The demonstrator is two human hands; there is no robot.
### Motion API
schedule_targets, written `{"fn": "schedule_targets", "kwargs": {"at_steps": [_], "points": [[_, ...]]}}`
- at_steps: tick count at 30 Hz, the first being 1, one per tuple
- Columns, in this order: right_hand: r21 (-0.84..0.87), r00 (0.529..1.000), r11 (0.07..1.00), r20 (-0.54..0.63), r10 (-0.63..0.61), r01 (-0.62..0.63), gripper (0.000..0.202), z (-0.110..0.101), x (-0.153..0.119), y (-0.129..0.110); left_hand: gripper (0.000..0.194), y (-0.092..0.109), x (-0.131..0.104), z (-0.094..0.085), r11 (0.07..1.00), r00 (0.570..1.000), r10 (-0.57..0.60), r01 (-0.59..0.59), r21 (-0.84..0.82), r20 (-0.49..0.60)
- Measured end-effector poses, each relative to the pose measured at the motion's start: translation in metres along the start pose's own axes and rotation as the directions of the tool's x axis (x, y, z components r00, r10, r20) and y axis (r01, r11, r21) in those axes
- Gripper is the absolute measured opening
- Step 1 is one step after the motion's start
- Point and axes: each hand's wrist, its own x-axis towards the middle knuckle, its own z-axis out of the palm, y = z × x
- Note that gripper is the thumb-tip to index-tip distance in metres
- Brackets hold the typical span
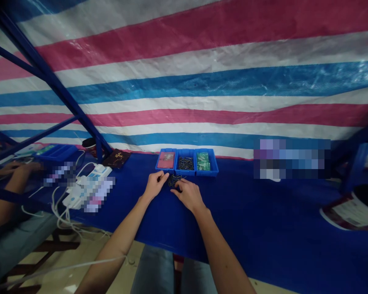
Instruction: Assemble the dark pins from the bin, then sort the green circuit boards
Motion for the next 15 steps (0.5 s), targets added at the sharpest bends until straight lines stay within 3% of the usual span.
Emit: {"fn": "schedule_targets", "kwargs": {"at_steps": [6,15], "points": [[-0.026,0.999,0.999,0.004,0.032,-0.032,0.008,0.001,0.000,-0.001,0.055,-0.008,-0.001,0.004,0.999,0.999,0.026,-0.027,0.035,0.022],[-0.018,0.998,0.998,-0.002,0.068,-0.068,0.007,-0.001,0.000,-0.001,0.058,-0.016,0.000,0.006,1.000,0.999,0.019,-0.019,-0.007,0.042]]}}
